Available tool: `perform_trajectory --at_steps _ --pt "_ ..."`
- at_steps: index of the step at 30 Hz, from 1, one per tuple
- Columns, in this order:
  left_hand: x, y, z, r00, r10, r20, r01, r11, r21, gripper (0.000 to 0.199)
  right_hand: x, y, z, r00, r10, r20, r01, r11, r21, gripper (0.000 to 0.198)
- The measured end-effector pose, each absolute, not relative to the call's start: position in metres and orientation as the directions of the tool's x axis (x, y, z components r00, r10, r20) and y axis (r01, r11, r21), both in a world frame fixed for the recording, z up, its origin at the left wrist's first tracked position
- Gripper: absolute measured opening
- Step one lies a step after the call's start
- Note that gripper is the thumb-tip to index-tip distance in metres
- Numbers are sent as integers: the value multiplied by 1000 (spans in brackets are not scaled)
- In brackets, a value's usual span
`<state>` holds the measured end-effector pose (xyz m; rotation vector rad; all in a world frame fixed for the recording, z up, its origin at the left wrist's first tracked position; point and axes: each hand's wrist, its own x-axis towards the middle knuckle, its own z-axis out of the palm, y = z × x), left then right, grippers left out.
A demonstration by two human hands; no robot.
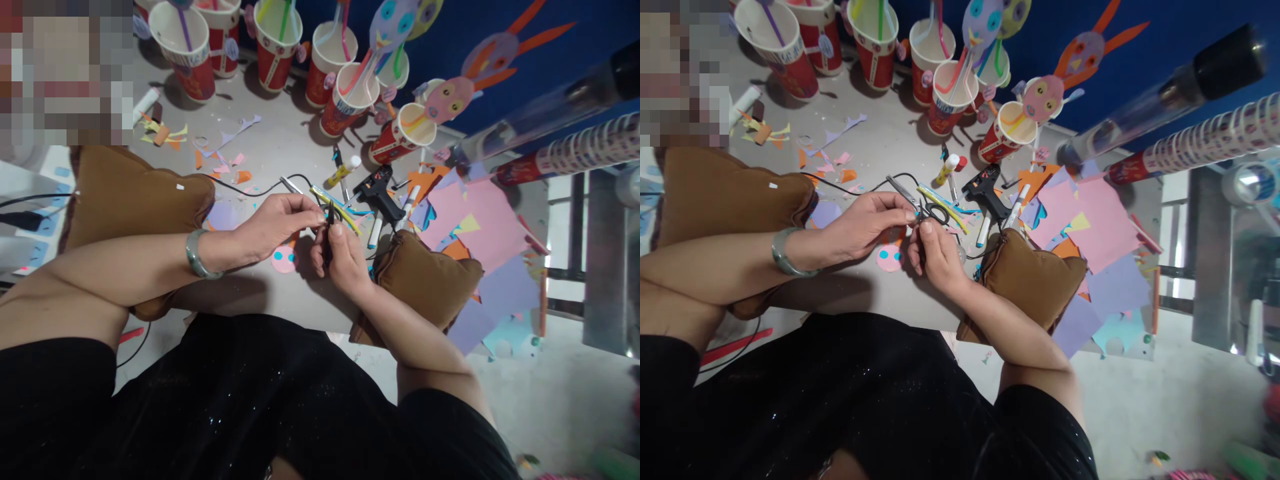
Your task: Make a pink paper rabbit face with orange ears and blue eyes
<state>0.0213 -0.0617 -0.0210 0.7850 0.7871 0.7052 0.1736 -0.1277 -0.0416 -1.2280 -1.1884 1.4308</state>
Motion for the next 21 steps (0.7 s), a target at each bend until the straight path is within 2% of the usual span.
perform_trajectory --at_steps 8,16,21 --pt "19 -60 -23 476 799 -367 -129 476 870 8 179 -121 -45 11 984 -175 -180 -171 -969 52" --pt "16 -61 -21 483 830 -278 -44 340 939 10 186 -121 -48 86 986 -144 -113 -134 -985 28" --pt "14 -61 -18 497 825 -269 0 310 951 11 187 -121 -50 91 985 -149 -95 -140 -986 28"
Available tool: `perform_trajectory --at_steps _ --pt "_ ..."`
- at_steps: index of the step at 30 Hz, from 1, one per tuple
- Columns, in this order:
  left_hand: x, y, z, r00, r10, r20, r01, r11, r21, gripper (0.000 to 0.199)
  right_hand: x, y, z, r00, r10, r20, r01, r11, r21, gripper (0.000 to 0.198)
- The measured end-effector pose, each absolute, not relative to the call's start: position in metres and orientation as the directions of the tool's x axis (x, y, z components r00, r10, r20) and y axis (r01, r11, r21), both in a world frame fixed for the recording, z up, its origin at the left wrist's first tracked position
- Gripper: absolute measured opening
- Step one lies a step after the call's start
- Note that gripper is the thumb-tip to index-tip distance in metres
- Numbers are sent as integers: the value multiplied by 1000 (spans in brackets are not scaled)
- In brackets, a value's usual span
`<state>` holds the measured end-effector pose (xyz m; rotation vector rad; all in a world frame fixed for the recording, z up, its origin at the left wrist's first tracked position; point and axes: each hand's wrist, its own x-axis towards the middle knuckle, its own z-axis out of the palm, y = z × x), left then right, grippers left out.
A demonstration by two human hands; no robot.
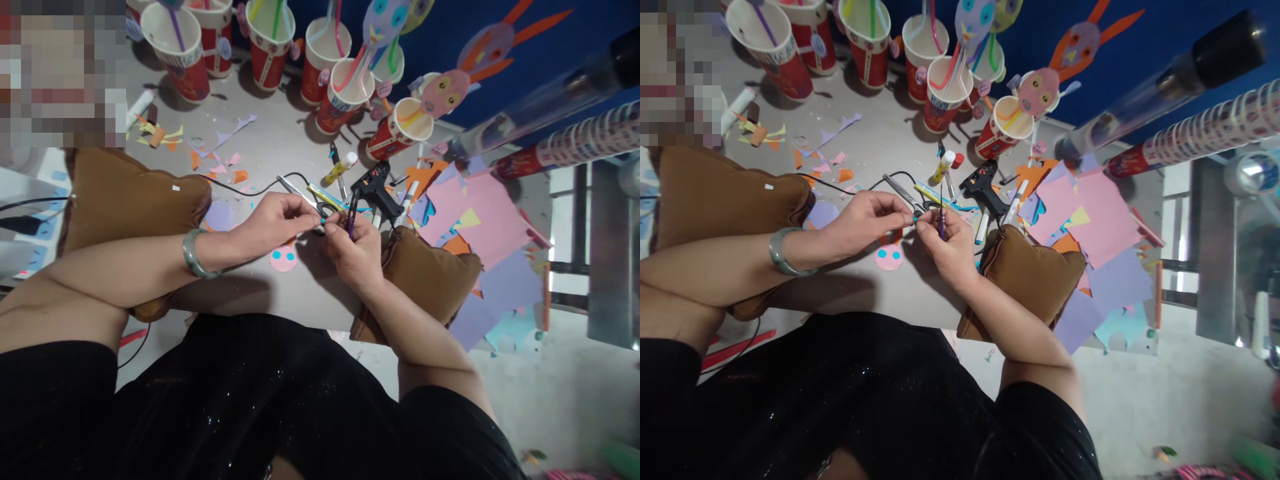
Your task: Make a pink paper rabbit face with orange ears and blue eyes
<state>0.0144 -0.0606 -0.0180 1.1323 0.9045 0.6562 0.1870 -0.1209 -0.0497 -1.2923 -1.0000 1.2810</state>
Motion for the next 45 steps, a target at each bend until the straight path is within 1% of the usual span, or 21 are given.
perform_trajectory --at_steps 10,14,18,20,24,26,35,45 --pt "14 -61 -15 527 805 -271 39 296 955 11 188 -119 -52 63 987 -148 -88 -142 -986 31" --pt "15 -59 -17 518 811 -274 65 281 957 12 186 -118 -49 64 982 -176 -130 -166 -977 32" --pt "17 -58 -20 488 835 -254 23 278 960 16 184 -116 -45 50 979 -199 -176 -187 -966 37" --pt "17 -58 -21 490 831 -262 7 297 955 14 183 -115 -44 43 979 -200 -195 -188 -963 38" --pt "16 -59 -23 521 797 -307 38 338 940 4 183 -115 -44 37 975 -218 -220 -205 -954 39" --pt "15 -60 -23 532 788 -308 40 340 940 3 184 -115 -43 31 974 -224 -231 -211 -950 39" --pt "16 -60 -21 526 799 -293 44 318 947 6 184 -116 -43 -2 974 -227 -232 -221 -947 38" --pt "18 -60 -21 513 781 -357 10 410 912 10 184 -115 -40 17 968 -251 -278 -236 -931 31"
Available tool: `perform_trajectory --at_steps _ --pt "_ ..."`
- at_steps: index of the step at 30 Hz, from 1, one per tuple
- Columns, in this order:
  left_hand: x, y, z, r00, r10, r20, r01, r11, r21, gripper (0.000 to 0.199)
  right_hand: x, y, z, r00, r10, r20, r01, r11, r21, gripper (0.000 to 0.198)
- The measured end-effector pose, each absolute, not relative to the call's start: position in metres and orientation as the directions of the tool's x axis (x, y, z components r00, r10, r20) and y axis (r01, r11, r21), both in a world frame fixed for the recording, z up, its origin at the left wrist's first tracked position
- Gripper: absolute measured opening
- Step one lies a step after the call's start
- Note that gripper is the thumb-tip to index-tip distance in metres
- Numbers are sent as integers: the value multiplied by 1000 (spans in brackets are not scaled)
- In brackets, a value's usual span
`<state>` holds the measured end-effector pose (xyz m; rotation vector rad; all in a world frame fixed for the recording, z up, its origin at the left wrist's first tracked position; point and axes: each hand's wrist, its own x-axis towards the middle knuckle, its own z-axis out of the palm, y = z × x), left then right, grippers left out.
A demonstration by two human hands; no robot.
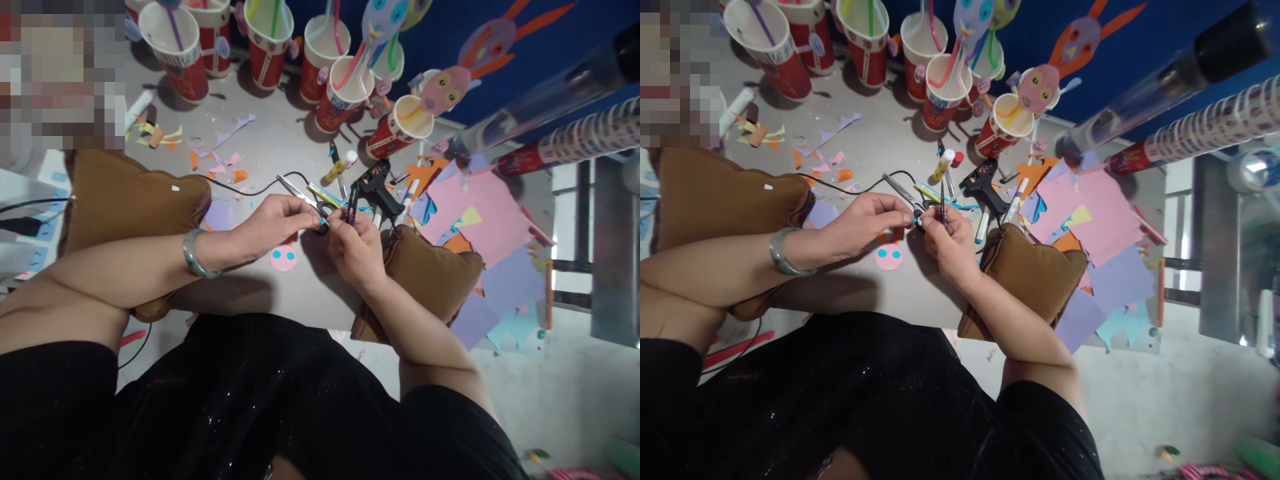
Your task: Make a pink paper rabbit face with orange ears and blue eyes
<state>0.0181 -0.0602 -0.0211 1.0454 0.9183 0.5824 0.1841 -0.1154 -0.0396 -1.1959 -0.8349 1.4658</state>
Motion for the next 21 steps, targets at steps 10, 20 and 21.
perform_trajectory --at_steps 10,20,21 --pt "20 -60 -16 539 740 -401 -27 492 870 9 187 -116 -46 14 979 -204 -245 -195 -950 35" --pt "20 -59 -18 556 719 -417 -21 514 858 10 187 -117 -43 5 976 -218 -218 -212 -953 39" --pt "20 -59 -17 558 718 -416 -23 515 857 10 187 -117 -43 5 976 -218 -220 -211 -952 39"
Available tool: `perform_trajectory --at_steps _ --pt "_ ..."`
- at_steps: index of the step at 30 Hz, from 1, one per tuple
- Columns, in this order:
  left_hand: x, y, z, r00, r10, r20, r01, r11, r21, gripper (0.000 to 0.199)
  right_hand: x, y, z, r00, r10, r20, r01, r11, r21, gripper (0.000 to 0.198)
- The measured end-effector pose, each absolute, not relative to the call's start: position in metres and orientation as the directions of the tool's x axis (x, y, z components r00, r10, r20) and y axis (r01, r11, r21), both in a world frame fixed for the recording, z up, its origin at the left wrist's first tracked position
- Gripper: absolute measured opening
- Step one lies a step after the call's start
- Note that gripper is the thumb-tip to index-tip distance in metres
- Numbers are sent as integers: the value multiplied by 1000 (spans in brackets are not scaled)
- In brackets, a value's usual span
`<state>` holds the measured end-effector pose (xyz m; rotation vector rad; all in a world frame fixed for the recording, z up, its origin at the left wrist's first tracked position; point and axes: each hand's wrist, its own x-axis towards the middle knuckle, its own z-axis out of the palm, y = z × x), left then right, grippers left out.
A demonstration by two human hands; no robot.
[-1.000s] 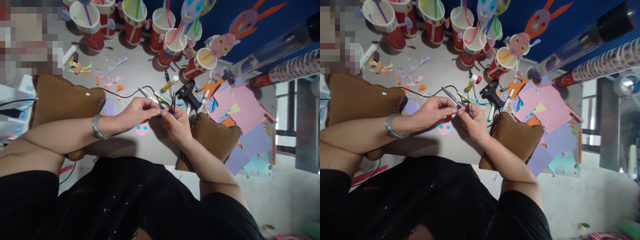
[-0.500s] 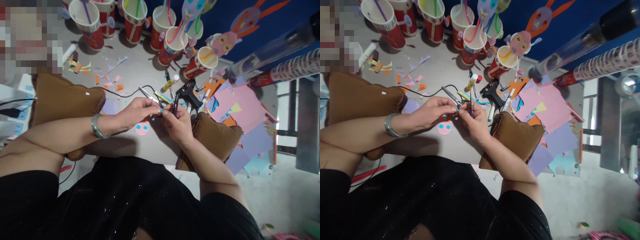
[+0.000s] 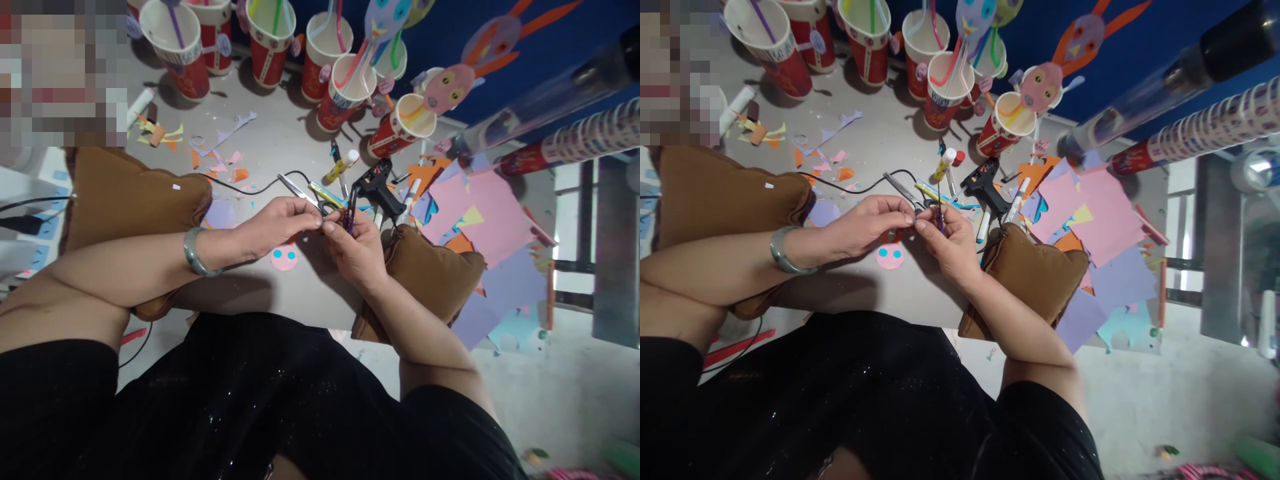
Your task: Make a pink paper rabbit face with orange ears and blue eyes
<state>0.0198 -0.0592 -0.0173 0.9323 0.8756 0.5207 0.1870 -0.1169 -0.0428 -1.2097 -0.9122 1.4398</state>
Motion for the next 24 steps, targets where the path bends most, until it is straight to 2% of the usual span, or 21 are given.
perform_trajectory --at_steps 13,19,24 --pt "20 -57 -19 547 742 -389 -113 525 843 16 189 -117 -45 -11 975 -224 -242 -220 -945 37" --pt "18 -55 -22 544 757 -361 -106 489 866 19 189 -117 -45 -18 979 -203 -225 -201 -953 34" --pt "17 -54 -24 558 746 -364 -56 472 880 11 188 -116 -42 -15 977 -214 -213 -213 -954 38"
